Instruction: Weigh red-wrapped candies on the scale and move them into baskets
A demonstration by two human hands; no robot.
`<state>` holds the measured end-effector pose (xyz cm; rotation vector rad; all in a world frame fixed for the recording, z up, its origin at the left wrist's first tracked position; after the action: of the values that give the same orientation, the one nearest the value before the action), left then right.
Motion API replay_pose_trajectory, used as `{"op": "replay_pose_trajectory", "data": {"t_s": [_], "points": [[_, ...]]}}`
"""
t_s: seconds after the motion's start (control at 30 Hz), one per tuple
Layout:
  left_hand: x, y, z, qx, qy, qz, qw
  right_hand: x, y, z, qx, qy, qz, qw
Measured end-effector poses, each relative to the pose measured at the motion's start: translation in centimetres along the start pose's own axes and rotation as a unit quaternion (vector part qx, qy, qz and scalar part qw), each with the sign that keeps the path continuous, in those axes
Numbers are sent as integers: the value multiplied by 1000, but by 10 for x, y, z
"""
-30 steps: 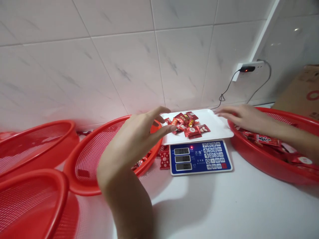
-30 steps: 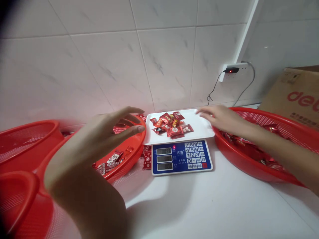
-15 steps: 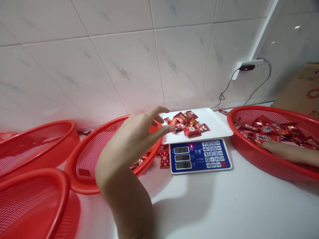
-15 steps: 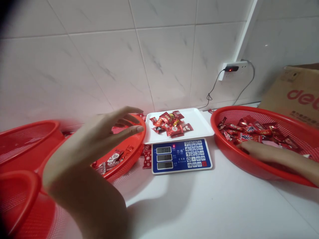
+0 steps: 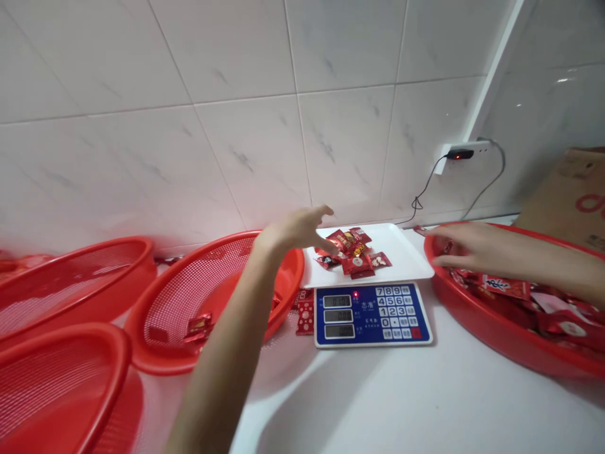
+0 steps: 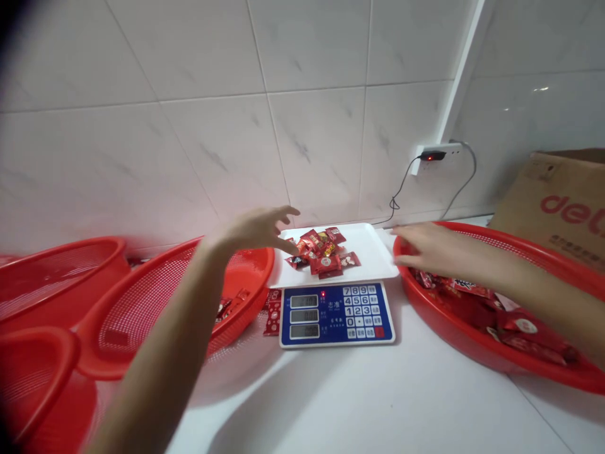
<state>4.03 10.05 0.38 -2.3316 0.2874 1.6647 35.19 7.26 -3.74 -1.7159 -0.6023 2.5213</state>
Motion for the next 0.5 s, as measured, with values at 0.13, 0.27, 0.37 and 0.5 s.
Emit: {"op": "replay_pose_trajectory", "data": {"t_s": [0.13, 0.27, 0.37, 0.5], "points": [[33, -61, 4, -27, -61, 169, 983, 39, -47, 60, 31, -28, 165, 985], [58, -83, 13, -62, -96, 275, 955, 83, -76, 83, 114, -5, 294, 949], [67, -92, 19, -48, -100, 301, 947, 100, -94, 87, 119, -13, 334, 935], [79, -103, 23, 27, -68, 275, 959, 107, -106, 91, 104, -30, 357, 928]]}}
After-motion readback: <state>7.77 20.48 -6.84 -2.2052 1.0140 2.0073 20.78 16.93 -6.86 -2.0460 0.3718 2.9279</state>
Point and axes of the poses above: each hand's wrist, its own y-axis away from the middle knuckle, its own x-axis out of the palm, z = x × y, the point moved 3 cm from there along -y, towards the middle knuckle, and after that the axes turned 10 degrees about -z, right-handed, at the moved point
